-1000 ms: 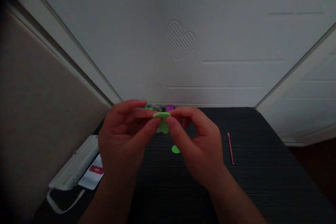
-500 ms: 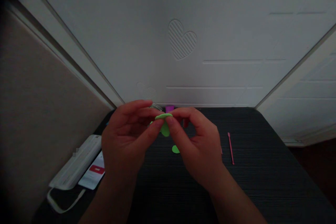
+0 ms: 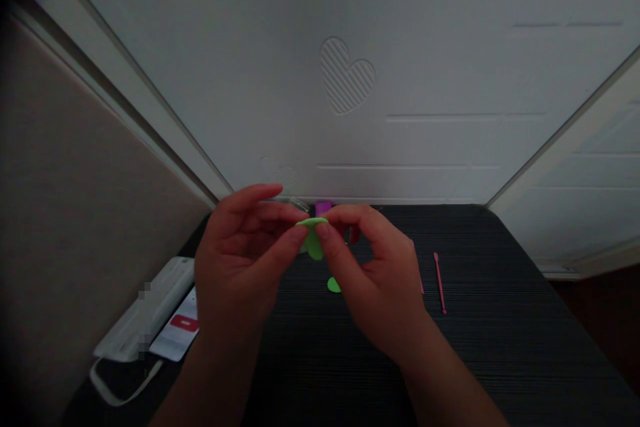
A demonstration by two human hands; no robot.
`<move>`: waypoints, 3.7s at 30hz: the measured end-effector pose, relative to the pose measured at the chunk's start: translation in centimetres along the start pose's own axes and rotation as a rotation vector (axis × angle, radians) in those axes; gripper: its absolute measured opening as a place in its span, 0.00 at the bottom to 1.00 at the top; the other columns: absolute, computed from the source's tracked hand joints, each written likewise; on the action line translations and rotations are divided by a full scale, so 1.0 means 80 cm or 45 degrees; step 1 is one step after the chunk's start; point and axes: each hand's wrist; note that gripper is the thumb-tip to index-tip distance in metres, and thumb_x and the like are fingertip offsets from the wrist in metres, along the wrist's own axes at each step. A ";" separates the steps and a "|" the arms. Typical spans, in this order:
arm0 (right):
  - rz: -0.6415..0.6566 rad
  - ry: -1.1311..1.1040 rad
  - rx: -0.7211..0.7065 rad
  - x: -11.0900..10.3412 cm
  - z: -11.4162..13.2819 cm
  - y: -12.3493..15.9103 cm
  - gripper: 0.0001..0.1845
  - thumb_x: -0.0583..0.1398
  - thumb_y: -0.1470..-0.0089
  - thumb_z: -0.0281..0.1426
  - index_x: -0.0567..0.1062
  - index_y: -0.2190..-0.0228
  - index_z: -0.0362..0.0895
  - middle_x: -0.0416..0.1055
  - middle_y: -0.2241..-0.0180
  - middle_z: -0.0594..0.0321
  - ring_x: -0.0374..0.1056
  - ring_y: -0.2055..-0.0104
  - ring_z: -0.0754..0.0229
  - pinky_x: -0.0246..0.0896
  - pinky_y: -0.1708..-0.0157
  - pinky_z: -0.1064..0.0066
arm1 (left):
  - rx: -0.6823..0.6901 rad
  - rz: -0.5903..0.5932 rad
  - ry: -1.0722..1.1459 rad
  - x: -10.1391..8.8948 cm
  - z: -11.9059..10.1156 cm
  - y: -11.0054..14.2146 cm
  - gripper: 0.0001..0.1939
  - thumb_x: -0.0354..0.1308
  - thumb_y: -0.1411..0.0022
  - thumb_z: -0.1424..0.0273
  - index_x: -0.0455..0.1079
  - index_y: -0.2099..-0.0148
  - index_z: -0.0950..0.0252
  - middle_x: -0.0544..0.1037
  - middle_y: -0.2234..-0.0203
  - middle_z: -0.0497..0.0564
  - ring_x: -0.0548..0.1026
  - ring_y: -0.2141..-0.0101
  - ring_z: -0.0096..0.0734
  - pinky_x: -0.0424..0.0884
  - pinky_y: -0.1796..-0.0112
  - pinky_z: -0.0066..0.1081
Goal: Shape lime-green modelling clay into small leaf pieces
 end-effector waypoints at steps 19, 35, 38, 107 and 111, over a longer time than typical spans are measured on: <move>0.027 -0.105 -0.041 0.003 -0.002 -0.001 0.09 0.57 0.50 0.27 0.70 0.64 0.49 0.69 0.69 0.66 0.66 0.66 0.62 0.61 0.66 0.68 | 0.013 0.039 -0.072 -0.005 -0.002 -0.001 0.18 0.58 0.50 0.80 0.65 0.57 0.59 0.75 0.69 0.46 0.75 0.68 0.24 0.73 0.67 0.24; 0.063 -0.107 0.010 0.001 -0.003 -0.002 0.10 0.58 0.50 0.29 0.69 0.63 0.50 0.70 0.69 0.66 0.66 0.68 0.63 0.61 0.69 0.69 | 0.004 -0.010 -0.097 -0.002 -0.001 0.000 0.19 0.58 0.49 0.78 0.64 0.55 0.59 0.75 0.69 0.47 0.75 0.68 0.26 0.74 0.68 0.25; 0.088 -0.084 0.041 -0.001 -0.004 -0.002 0.06 0.58 0.50 0.30 0.70 0.67 0.49 0.70 0.70 0.66 0.66 0.69 0.64 0.61 0.70 0.70 | -0.014 -0.002 -0.059 -0.004 -0.001 -0.002 0.19 0.58 0.49 0.79 0.64 0.55 0.59 0.75 0.67 0.48 0.75 0.67 0.27 0.74 0.66 0.25; 0.152 0.134 -0.051 -0.002 -0.002 -0.009 0.05 0.56 0.48 0.29 0.69 0.67 0.48 0.69 0.70 0.67 0.65 0.67 0.65 0.59 0.68 0.72 | -0.114 0.158 -0.149 -0.009 -0.005 -0.006 0.22 0.56 0.49 0.81 0.61 0.52 0.60 0.71 0.68 0.48 0.73 0.67 0.26 0.72 0.66 0.26; 0.101 0.198 -0.092 -0.002 -0.003 -0.008 0.05 0.57 0.49 0.28 0.70 0.67 0.48 0.70 0.69 0.68 0.66 0.66 0.65 0.59 0.67 0.73 | -0.099 0.167 -0.160 -0.008 -0.004 -0.005 0.19 0.56 0.48 0.79 0.63 0.53 0.61 0.72 0.69 0.47 0.73 0.69 0.24 0.72 0.66 0.25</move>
Point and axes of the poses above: each hand's wrist, its own y-axis away from the middle knuckle, its own x-axis out of the palm, z = x × y
